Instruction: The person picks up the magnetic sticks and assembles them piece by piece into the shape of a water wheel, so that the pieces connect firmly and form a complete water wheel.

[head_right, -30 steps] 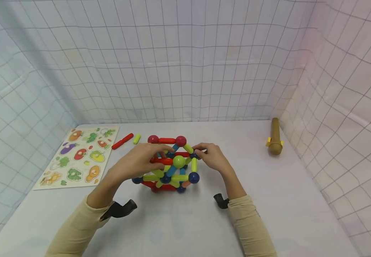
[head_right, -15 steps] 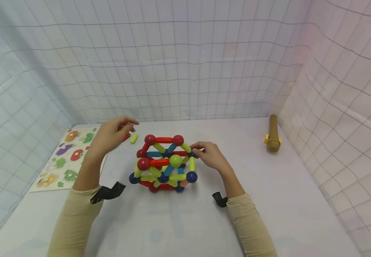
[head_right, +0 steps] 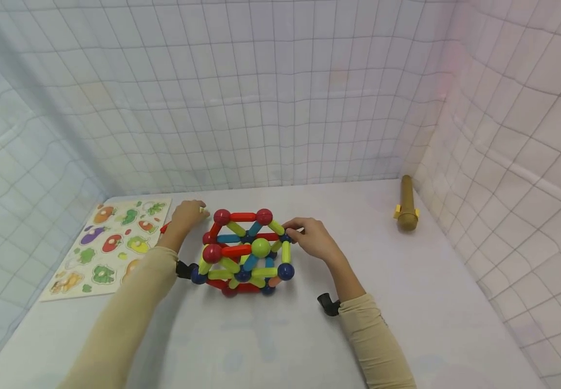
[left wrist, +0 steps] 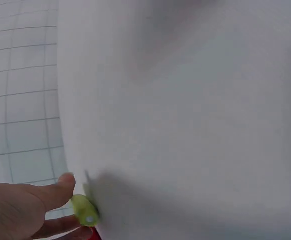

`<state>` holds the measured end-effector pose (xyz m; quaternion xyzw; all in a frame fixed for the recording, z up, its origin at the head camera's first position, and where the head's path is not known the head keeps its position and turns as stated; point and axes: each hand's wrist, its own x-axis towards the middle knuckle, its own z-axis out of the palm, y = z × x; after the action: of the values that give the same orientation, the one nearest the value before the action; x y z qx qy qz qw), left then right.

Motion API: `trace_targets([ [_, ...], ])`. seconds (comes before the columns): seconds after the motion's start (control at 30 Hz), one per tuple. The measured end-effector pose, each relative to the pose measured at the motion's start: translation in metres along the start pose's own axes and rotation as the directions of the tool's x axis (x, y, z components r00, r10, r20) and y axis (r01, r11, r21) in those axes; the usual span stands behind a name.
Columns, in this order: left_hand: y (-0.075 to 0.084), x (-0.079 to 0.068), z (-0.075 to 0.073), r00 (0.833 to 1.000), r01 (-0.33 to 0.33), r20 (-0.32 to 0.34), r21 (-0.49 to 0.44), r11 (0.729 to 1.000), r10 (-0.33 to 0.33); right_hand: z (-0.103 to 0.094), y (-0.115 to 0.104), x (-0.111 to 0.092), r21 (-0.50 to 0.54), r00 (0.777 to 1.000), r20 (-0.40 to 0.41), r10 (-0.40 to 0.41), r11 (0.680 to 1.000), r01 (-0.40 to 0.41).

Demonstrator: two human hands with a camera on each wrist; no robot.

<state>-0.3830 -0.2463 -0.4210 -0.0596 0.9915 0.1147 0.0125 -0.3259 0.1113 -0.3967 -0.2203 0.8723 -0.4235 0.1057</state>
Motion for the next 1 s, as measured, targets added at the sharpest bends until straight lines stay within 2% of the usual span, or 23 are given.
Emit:
trace_targets([
  [0.1, -0.008, -0.005, 0.011, 1.000, -0.029, -0.002, 0.011, 1.000, 0.029, 0.003, 0.001, -0.001, -0.004, 1.000, 0.003, -0.008, 1.000, 0.008],
  [0.2, -0.012, -0.016, 0.008, 0.999, -0.049, -0.012, -0.012, 0.999, 0.048, 0.004, 0.001, -0.001, -0.015, 1.000, 0.004, -0.022, 1.000, 0.022],
  [0.3, -0.009, -0.037, -0.016, 0.997, -0.076, -0.038, -0.071, 0.995, 0.074, 0.003, 0.002, -0.001, -0.026, 1.000, 0.003, -0.030, 0.999, 0.030],
  [0.37, -0.002, -0.056, -0.040, 0.991, -0.109, -0.095, -0.143, 0.984, 0.096, 0.002, 0.002, 0.000, -0.030, 1.000, 0.002, -0.029, 0.999, 0.029],
  [0.43, 0.011, -0.081, -0.068, 0.976, -0.163, -0.179, -0.230, 0.959, 0.123, 0.001, 0.003, 0.001, -0.029, 1.000, -0.004, -0.027, 0.999, 0.027],
  [0.5, 0.028, -0.108, -0.092, 0.946, -0.257, -0.272, -0.292, 0.921, 0.177, 0.000, 0.003, 0.002, -0.022, 1.000, -0.012, -0.026, 0.999, 0.026],
  [0.53, 0.038, -0.122, -0.102, 0.923, -0.315, -0.319, -0.308, 0.898, 0.214, -0.001, 0.002, 0.002, -0.023, 1.000, -0.010, -0.024, 0.999, 0.023],
  [0.63, 0.074, -0.157, -0.117, 0.830, -0.513, -0.402, -0.274, 0.813, 0.387, -0.001, 0.001, 0.002, -0.019, 1.000, -0.006, -0.014, 1.000, 0.014],
  [0.67, 0.087, -0.166, -0.119, 0.793, -0.574, -0.402, -0.244, 0.782, 0.457, 0.000, 0.001, 0.002, -0.015, 1.000, -0.003, -0.012, 1.000, 0.012],
  [0.73, 0.114, -0.179, -0.117, 0.722, -0.672, -0.362, -0.163, 0.722, 0.590, 0.001, 0.001, 0.001, -0.003, 1.000, 0.003, -0.012, 1.000, 0.012],
  [0.77, 0.127, -0.183, -0.114, 0.695, -0.703, -0.323, -0.118, 0.701, 0.642, 0.002, 0.001, 0.000, 0.003, 1.000, 0.004, -0.017, 1.000, 0.017],
  [0.8, 0.140, -0.186, -0.110, 0.675, -0.724, -0.277, -0.073, 0.685, 0.684, 0.002, 0.002, 0.000, 0.011, 1.000, 0.005, -0.020, 1.000, 0.020],
  [0.83, 0.150, -0.187, -0.105, 0.657, -0.743, -0.225, -0.029, 0.669, 0.720, 0.002, 0.002, -0.001, 0.012, 1.000, 0.005, -0.027, 1.000, 0.027],
  [0.9, 0.168, -0.186, -0.095, 0.638, -0.759, -0.128, 0.058, 0.648, 0.759, 0.002, 0.002, -0.002, 0.010, 0.999, -0.004, -0.035, 0.999, 0.035],
  [1.0, 0.180, -0.182, -0.082, 0.647, -0.754, -0.020, 0.137, 0.643, 0.763, 0.002, 0.002, -0.003, -0.001, 0.999, -0.014, -0.036, 0.999, 0.036],
])
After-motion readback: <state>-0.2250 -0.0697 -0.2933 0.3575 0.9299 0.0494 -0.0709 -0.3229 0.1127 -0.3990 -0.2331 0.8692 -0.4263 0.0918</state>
